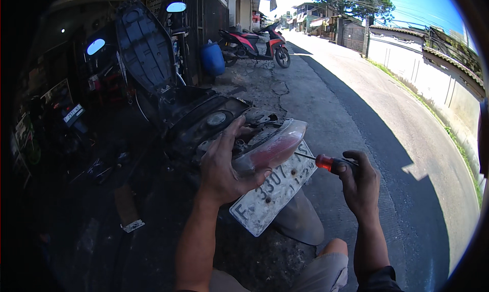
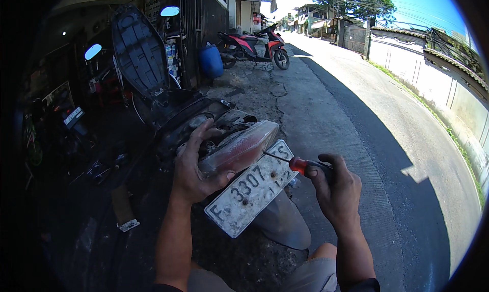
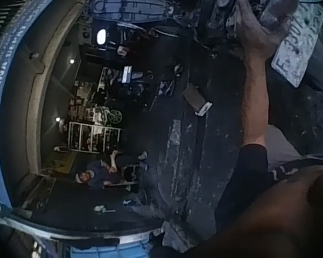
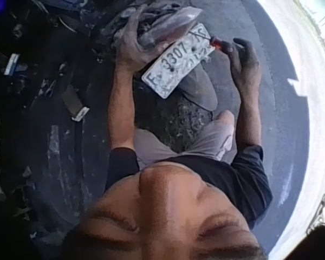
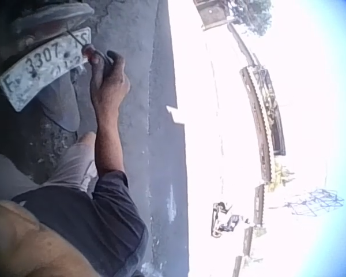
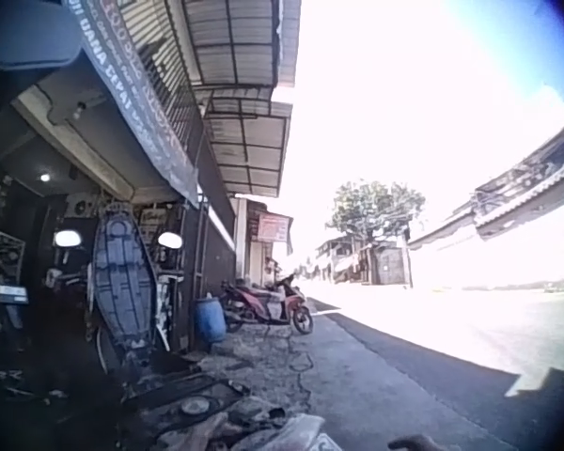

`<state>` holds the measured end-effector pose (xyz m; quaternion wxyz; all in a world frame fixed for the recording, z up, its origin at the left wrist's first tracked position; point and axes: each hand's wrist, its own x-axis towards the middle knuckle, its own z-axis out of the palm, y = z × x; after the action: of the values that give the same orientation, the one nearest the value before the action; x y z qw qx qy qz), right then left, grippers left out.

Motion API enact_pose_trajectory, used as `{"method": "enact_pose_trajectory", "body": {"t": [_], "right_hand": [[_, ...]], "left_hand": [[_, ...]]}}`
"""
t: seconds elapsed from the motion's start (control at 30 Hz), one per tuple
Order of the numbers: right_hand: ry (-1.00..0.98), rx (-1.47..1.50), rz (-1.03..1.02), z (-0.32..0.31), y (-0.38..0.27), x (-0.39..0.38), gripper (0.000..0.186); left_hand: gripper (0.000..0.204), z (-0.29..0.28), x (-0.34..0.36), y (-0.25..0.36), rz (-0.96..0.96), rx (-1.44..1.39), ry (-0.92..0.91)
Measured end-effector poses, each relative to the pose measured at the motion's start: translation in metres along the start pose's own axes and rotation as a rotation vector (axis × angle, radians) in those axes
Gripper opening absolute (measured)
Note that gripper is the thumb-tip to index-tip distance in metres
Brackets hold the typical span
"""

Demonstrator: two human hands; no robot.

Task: The recorder is dismantling and repairing the rear tail light assembly of a motorcycle using a screwdriver.

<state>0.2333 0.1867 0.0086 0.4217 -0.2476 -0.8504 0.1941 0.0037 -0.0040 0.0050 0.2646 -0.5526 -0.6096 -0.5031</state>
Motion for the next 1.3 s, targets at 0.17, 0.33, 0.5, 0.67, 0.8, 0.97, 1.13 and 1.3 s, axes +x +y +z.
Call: {"method": "enact_pose_trajectory", "body": {"t": [0.17, 0.33, 0.5, 0.67, 0.8, 0.97, 1.13, 1.3], "right_hand": [[0.115, 0.069, -0.214, 0.0, -0.007, -0.009, 0.036], [0.192, 0.233, -0.152, 0.008, -0.015, -0.015, 0.04], [0.03, 0.115, -0.01, 0.002, -0.004, -0.012, 0.05], [0.009, 0.053, -0.045, -0.003, -0.01, -0.007, 0.042], [0.163, 0.189, -0.23, 0.005, -0.012, -0.005, 0.038], [0.065, -0.039, -0.19, -0.007, -0.006, 0.002, 0.039], [0.123, 0.113, -0.344, -0.004, -0.002, 0.0, 0.038], [0.174, 0.19, -0.293, 0.005, 0.0, -0.003, 0.039]], "left_hand": [[0.105, -0.004, -0.002, 0.004, -0.016, 0.0, -0.005], [0.105, -0.006, -0.005, 0.003, -0.013, 0.016, 0.023], [0.079, -0.007, -0.003, 0.003, 0.038, 0.054, 0.017], [0.062, -0.002, -0.001, -0.001, 0.049, 0.003, -0.006], [0.064, -0.003, 0.001, -0.002, 0.06, 0.014, -0.039], [0.065, 0.003, 0.002, -0.003, 0.066, -0.055, -0.037], [0.067, 0.004, 0.002, -0.002, 0.068, -0.06, -0.039], [0.068, 0.005, -0.002, -0.004, 0.021, -0.061, -0.043]]}}
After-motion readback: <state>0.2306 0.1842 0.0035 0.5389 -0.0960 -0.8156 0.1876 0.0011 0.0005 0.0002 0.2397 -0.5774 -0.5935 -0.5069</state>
